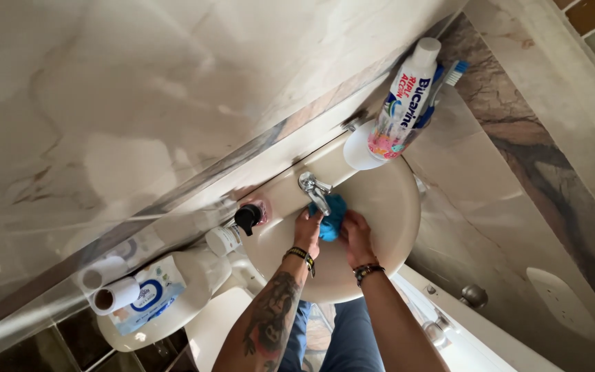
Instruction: Washing a blue cleaning cloth and then washing hands in a small bathroom sink.
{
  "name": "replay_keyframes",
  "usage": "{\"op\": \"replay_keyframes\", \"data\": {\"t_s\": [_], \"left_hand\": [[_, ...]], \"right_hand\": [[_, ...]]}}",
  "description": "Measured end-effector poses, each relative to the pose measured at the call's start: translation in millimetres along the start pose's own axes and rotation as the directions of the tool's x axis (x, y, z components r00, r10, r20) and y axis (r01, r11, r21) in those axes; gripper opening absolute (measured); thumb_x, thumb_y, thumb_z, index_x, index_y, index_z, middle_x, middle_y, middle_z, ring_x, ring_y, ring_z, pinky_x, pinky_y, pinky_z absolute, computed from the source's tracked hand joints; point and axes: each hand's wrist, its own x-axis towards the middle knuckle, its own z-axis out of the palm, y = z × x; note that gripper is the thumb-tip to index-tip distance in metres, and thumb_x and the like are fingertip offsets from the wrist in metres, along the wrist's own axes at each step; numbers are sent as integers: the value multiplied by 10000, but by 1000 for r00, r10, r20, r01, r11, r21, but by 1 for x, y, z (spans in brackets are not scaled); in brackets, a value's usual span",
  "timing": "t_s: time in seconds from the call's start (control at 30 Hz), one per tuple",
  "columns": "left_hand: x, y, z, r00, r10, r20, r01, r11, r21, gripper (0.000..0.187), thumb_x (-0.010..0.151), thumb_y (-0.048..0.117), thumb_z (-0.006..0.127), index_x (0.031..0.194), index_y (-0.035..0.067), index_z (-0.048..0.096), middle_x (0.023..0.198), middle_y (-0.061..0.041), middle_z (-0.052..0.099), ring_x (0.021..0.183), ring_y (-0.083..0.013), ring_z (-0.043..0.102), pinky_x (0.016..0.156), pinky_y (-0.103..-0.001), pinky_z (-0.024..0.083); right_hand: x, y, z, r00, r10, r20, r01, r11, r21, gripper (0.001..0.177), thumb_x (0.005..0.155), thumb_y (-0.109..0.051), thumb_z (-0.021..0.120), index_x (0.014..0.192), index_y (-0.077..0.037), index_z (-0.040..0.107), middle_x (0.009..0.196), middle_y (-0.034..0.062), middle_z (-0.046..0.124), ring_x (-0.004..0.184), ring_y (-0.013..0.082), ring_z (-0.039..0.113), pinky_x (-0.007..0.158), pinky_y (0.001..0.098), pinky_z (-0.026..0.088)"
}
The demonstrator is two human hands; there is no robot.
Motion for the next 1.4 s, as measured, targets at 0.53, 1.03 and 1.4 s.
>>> {"op": "replay_keyframes", "data": {"t_s": [0.53, 1.03, 1.4], "left_hand": [[-26, -15, 28, 992, 19, 125, -9, 996, -85, 458, 1029, 362, 517, 1415, 116, 546, 1371, -35, 629, 1198, -145, 585, 1037, -299, 448], [-12, -33, 4, 998, -70, -2, 66, 935, -347, 310, 928, 260, 563, 1209, 149, 632, 1066, 1, 667, 943, -137, 632, 824, -322, 524], [-15, -11, 9, 956, -254, -149, 148, 852, -503, 500, 1005, 556, 369, 1134, 168, 658, 976, -17, 666, 841, -178, 629, 690, -400, 510]], "right_hand": [[15, 16, 20, 971, -228, -73, 210, 957, -198, 361, 1022, -203, 533, 1346, -69, 616, 1275, 75, 659, 1133, 211, 618, 982, 339, 498], [58, 20, 39, 962, -149, 231, 177, 978, -109, 324, 939, -19, 570, 1217, 11, 733, 1076, 74, 729, 926, 156, 642, 791, 283, 526], [41, 17, 46, 933, 182, 311, -230, 965, 127, 440, 878, -149, 666, 1291, 2, 678, 1258, 176, 624, 1105, 294, 571, 915, 397, 490]]}}
